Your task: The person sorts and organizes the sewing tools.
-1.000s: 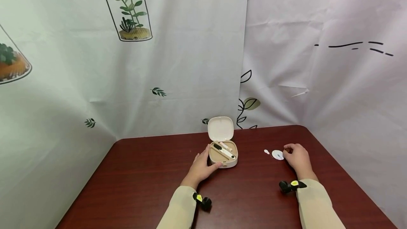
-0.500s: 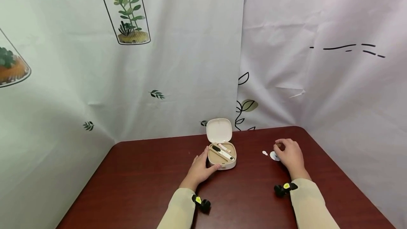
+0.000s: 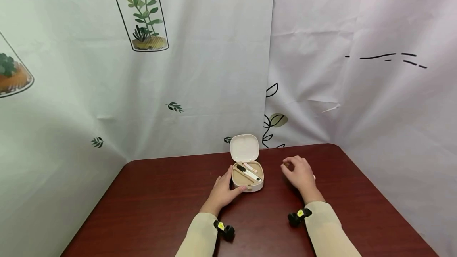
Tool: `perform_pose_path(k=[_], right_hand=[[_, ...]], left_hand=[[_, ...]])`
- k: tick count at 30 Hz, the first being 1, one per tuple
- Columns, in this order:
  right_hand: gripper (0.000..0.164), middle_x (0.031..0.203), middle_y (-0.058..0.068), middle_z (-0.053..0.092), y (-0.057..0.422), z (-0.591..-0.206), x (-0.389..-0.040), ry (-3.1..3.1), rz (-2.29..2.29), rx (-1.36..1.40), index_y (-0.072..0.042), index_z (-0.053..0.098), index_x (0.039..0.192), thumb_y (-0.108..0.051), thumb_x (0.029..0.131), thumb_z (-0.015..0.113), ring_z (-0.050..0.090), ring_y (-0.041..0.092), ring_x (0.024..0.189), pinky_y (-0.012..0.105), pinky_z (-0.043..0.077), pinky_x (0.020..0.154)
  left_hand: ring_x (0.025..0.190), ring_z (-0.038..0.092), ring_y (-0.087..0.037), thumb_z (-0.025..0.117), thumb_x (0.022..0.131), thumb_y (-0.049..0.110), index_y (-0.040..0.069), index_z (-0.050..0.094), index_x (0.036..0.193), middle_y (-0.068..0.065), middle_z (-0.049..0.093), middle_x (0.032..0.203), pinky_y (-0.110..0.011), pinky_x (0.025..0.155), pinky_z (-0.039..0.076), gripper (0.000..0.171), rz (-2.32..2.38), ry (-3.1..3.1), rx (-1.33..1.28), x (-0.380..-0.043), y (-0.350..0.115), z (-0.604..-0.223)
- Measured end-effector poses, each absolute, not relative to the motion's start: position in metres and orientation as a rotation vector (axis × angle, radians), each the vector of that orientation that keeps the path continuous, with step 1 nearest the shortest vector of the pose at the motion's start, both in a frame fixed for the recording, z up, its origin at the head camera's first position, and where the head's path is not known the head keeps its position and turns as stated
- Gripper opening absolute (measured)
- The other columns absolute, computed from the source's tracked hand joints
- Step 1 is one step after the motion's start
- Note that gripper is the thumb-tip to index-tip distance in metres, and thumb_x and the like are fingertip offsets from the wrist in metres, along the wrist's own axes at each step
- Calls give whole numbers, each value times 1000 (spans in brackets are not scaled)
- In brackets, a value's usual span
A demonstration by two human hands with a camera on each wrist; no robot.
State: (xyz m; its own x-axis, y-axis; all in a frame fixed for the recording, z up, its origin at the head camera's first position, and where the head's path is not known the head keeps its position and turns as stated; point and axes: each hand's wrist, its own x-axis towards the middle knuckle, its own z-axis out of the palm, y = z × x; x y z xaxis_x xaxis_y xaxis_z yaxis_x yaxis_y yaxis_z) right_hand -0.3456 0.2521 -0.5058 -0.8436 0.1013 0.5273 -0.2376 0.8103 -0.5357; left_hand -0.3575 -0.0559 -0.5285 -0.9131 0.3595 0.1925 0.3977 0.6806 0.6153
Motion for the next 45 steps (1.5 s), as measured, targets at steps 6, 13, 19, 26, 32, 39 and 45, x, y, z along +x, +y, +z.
perform_pose_path(k=[6,13,19,26,32,39,45], right_hand=[[13,91,3,65,226,-508,-351,-2423,836,156,-9,73,95,-17,86,77,57,26,91,45,46,80],[13,92,-1,65,202,-507,-351,-2464,836,204,-13,74,96,-20,86,78,58,23,93,44,49,80],[11,93,-2,64,189,-505,-349,-2492,881,201,-14,74,96,-20,87,78,56,21,92,42,48,80],[16,98,-2,65,182,-505,-348,-2530,920,272,-16,73,100,-22,88,80,57,21,97,45,49,86],[16,98,-1,65,177,-508,-351,-2536,968,260,-14,73,99,-20,87,81,58,20,94,46,50,86],[16,100,3,64,174,-508,-353,-2549,1099,186,-10,75,100,-18,88,80,60,21,92,45,50,86],[15,99,8,65,174,-506,-354,-2572,1293,64,-7,76,99,-18,88,78,59,22,89,41,50,80]], left_hand=[[148,35,-30,66,88,64,4,23,161,-16,35,161,-55,121,18,104,-1036,-2838,-632,-359,-56,-529],[147,36,-31,67,88,63,3,23,160,-16,36,160,-56,121,19,104,-1037,-2837,-632,-360,-56,-529],[147,36,-29,65,89,65,3,23,161,-16,36,160,-56,121,18,104,-1033,-2828,-632,-361,-56,-531],[147,37,-30,66,89,63,3,23,160,-16,37,160,-57,121,19,103,-1025,-2826,-642,-359,-56,-529],[147,36,-30,65,89,65,4,23,161,-16,36,160,-56,121,19,103,-1020,-2838,-632,-359,-56,-528],[147,36,-30,65,89,64,4,23,161,-16,36,160,-56,121,18,103,-1034,-2830,-633,-359,-56,-529],[147,35,-30,65,89,64,3,22,161,-16,35,161,-57,121,18,103,-1039,-2828,-639,-361,-55,-529]])
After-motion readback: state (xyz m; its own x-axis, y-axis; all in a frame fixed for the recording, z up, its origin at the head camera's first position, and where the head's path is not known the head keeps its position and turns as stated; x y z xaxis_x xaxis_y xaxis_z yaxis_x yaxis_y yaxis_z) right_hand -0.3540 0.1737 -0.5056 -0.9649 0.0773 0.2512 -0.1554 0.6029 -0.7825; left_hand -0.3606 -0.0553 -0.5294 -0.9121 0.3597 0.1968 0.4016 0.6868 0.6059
